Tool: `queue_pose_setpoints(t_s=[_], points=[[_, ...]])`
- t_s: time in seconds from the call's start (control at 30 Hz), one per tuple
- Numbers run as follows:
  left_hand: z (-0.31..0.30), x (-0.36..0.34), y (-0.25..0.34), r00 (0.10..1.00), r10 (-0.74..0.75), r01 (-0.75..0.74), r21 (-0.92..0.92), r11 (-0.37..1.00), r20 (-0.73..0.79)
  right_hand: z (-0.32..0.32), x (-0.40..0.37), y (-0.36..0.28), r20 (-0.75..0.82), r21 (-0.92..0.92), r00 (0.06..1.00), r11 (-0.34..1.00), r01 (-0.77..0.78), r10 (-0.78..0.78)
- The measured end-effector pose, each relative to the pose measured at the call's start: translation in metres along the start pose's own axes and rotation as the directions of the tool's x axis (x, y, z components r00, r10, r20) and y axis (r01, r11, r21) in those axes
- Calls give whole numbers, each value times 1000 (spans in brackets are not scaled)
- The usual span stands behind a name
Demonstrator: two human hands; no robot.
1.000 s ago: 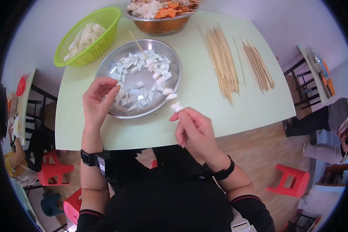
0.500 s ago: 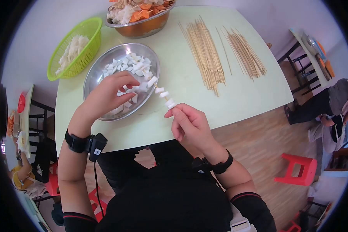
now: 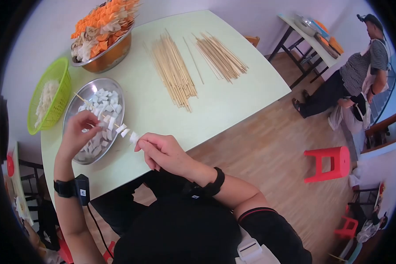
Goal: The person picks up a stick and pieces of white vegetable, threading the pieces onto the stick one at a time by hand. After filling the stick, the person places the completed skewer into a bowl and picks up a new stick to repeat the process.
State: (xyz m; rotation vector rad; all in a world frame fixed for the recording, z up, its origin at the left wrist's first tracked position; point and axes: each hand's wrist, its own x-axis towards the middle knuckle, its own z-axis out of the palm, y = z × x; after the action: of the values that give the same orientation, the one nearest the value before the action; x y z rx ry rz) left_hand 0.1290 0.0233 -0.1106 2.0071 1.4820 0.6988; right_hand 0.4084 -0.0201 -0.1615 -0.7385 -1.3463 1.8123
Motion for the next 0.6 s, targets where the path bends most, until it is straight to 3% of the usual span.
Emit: queue_pose_setpoints(t_s=[0.03,0.07,0.13,0.2,0.3,0.6], points=[[-5,-9,-2,997,-74,70,-112,991,-35,3,1,2,4,-5,1000,1000,-6,7],[-10,-17,-2,995,-93,87,-109,990,-46,5,2,3,25,0,1000,1000,-14,14],[-20,-34,-3,963,-234,165,-391,905,-133,6,0,2,-20,-86,1000,996,0,-1],[-25,-47,-9,939,-284,189,-398,898,-194,7,-1,-1,19,-70,1000,997,-22,23],[-23,-55,-18,902,-266,48,-531,846,-341,7,4,0,24,-99,1000,995,-2,4],[-14,-32,-28,872,-278,-30,-611,791,-403,10,2,4,0,-213,1000,977,10,-10]])
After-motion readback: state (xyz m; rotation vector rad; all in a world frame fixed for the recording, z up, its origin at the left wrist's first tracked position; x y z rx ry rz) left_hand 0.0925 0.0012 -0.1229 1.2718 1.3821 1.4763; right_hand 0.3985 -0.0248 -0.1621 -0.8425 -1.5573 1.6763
